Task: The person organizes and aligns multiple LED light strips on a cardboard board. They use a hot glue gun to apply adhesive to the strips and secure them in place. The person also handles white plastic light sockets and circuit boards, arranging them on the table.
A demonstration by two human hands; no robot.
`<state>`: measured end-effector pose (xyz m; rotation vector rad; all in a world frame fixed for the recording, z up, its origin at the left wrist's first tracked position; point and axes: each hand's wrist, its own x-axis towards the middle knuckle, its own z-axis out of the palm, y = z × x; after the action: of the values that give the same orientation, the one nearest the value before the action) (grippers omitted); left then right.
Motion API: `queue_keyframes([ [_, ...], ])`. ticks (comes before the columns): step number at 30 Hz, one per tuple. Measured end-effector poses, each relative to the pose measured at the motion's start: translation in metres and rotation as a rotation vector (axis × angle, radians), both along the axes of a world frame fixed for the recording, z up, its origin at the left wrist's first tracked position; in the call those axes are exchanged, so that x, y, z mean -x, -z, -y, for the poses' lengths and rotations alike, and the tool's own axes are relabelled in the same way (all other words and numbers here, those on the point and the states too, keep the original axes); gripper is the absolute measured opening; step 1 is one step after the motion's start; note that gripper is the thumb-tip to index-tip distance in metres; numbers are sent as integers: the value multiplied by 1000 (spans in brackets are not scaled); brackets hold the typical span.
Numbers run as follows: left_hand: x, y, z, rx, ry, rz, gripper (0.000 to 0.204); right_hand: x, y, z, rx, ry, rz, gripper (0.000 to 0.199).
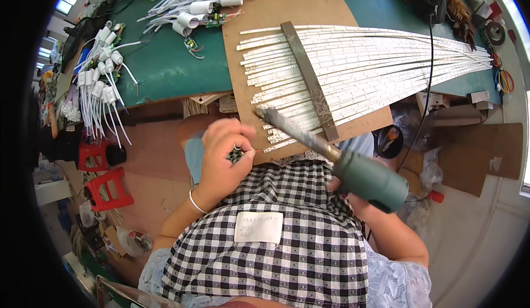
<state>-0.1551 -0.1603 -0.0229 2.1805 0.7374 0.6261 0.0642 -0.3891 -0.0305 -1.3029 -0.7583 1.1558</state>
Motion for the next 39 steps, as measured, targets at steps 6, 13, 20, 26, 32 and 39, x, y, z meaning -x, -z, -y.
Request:
queue_keyframes([
  [6, 0, -12, 2, 138, 54, 65, 7, 44, -22, -95, -184, 49, -77, 73],
  [13, 0, -9, 3, 254, 85, 111, 5, 48, -21, -101, -216, -53, -128, 53],
  [20, 0, -12, 4, 287, 163, 74, 7, 51, -11, -99, -231, 9, -227, 39],
  [26, 1, -7, 3, 285, 159, 83, 10, 48, -6, -98, -169, -75, -202, 73],
  [32, -3, 6, 8, 443, -64, 101, 8, 48, -8, -102, -268, -20, -96, 32],
  [39, -6, -4, -1, 49, -13, 40, 11, 34, -6, -73, -90, 50, -45, 71],
])
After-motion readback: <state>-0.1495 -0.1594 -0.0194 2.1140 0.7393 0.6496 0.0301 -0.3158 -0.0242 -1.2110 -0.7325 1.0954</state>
